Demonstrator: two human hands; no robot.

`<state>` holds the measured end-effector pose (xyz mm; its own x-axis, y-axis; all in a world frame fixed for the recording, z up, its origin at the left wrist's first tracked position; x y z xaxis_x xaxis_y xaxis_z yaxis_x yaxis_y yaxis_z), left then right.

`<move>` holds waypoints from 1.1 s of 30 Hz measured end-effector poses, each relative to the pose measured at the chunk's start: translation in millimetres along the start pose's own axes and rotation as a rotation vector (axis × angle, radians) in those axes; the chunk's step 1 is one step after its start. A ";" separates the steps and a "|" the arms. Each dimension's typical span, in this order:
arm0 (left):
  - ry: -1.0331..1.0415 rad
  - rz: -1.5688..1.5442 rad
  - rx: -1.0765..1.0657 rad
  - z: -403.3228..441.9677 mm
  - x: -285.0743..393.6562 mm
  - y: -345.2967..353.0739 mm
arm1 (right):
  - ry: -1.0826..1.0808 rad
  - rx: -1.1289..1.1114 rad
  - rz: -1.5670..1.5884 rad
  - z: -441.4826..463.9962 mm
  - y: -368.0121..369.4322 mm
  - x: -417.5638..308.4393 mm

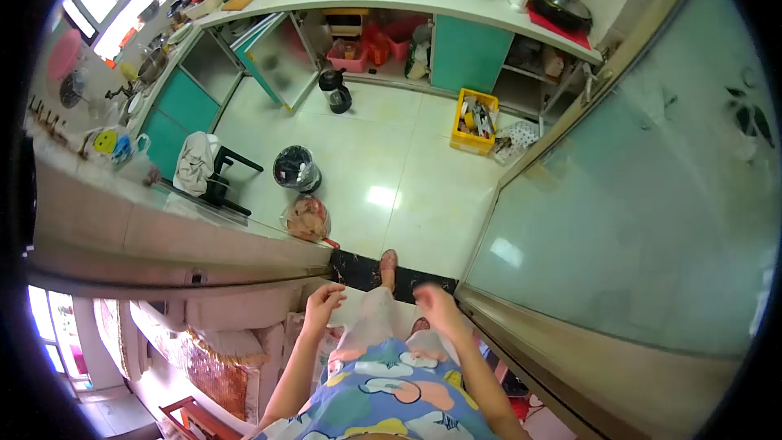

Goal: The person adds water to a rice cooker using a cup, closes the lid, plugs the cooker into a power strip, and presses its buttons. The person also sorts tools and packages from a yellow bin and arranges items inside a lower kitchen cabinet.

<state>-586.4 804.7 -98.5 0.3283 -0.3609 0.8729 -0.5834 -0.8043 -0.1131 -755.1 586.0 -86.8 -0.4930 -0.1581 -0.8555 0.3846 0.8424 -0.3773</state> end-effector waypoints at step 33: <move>-0.051 0.146 -0.549 534.8 280.4 334.4 | 0.217 0.401 0.066 460.3 -311.8 -13.0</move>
<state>-292.1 182.1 -145.4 0.2426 -0.4837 0.8409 -0.9216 -0.3856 0.0441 -509.4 88.3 -121.2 -0.5929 0.0365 -0.8044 0.6712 0.5743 -0.4687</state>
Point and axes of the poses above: each hand's wrist, its own z-axis towards the middle knuckle, its own y-axis out of the palm, x = y × z, the point moved 9 cm from there along z, towards the middle knuckle, and after that the axes turned 3 degrees about y, right-handed, at the moved point
